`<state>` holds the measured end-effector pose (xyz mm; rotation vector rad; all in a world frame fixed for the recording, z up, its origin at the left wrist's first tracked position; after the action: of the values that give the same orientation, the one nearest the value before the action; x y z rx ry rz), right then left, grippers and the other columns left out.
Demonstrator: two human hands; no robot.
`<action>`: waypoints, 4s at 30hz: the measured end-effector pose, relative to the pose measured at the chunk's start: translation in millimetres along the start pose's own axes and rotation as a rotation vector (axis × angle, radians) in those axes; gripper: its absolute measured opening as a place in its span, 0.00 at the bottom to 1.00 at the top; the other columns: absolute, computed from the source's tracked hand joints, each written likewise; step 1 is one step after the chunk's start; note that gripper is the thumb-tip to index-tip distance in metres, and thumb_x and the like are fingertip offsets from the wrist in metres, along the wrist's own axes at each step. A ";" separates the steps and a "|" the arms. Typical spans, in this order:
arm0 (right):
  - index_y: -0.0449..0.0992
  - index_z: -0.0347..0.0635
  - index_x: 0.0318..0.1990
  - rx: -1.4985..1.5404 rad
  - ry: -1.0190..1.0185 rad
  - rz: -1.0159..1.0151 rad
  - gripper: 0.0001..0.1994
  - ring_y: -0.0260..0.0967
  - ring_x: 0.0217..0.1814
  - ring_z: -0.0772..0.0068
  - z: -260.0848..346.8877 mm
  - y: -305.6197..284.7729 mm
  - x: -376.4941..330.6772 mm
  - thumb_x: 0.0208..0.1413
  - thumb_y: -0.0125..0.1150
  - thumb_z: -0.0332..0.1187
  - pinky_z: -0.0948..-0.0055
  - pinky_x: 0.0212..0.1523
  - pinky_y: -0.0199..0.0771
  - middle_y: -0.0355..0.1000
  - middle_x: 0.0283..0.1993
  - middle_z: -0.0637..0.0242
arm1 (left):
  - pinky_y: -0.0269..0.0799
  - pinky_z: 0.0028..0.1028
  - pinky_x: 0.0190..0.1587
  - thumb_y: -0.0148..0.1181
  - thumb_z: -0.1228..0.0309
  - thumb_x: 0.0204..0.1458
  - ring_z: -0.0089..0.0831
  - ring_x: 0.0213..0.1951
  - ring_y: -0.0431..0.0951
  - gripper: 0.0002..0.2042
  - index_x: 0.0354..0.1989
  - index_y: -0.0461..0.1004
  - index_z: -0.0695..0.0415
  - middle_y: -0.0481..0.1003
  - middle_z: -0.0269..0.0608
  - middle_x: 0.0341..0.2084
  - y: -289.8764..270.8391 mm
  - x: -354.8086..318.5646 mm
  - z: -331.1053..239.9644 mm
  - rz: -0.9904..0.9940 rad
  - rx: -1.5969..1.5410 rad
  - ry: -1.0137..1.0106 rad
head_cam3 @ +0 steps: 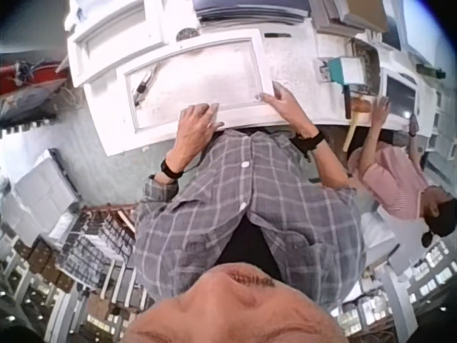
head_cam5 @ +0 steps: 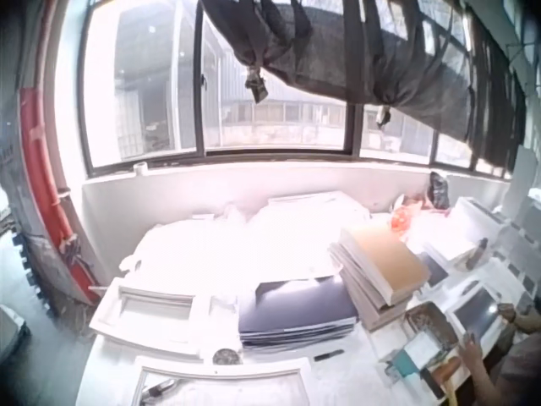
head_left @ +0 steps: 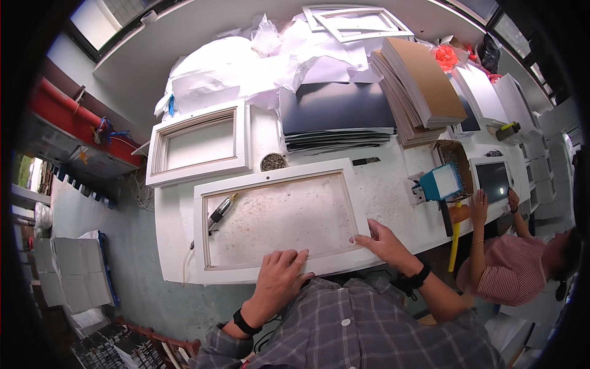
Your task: The person assembles a white picture frame by placing a black backing board into the frame, applying adhesive to the corners of a white backing sheet, and using a pneumatic screwdriver to fasten screws into the frame. The person then stacks the completed frame onto a pile of other frames.
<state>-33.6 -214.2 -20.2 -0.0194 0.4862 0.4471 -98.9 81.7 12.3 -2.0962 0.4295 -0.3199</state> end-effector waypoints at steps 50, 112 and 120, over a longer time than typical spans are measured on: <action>0.72 0.26 0.55 -0.743 -0.420 -1.056 0.23 0.69 0.59 0.35 50.7 -196.8 217.2 0.60 0.65 0.37 0.48 0.60 0.70 0.72 0.54 0.37 | 0.67 0.46 0.65 0.62 0.69 0.62 0.58 0.62 0.72 0.28 0.66 0.65 0.72 0.72 0.65 0.61 32.1 291.9 153.2 -0.378 -0.072 -0.269; 0.76 0.39 0.31 -0.099 -0.081 -0.939 0.23 0.69 0.25 0.80 43.3 -212.8 183.4 0.67 0.60 0.52 0.72 0.27 0.83 0.69 0.25 0.72 | 0.66 0.45 0.61 0.64 0.73 0.58 0.51 0.58 0.71 0.25 0.65 0.70 0.61 0.71 0.54 0.58 21.9 274.6 97.3 -0.579 0.048 -0.051; 0.78 0.39 0.31 -0.005 -0.088 -0.895 0.21 0.70 0.25 0.82 30.3 -215.8 186.7 0.65 0.64 0.50 0.76 0.25 0.77 0.70 0.23 0.73 | 0.69 0.42 0.59 0.62 0.74 0.55 0.48 0.58 0.73 0.27 0.65 0.70 0.62 0.73 0.51 0.61 85.7 303.4 43.6 -0.225 -0.043 0.349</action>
<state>218.0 -328.8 -97.2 -0.2130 0.3455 -0.4267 177.3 -56.0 -65.6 -2.1378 0.4054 -0.8223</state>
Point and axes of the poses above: each hand's wrist, its own x-axis towards the middle knuckle, its own y-axis out of the palm, z = x × y, the point moved 1 cm from there along x, towards the middle knuckle
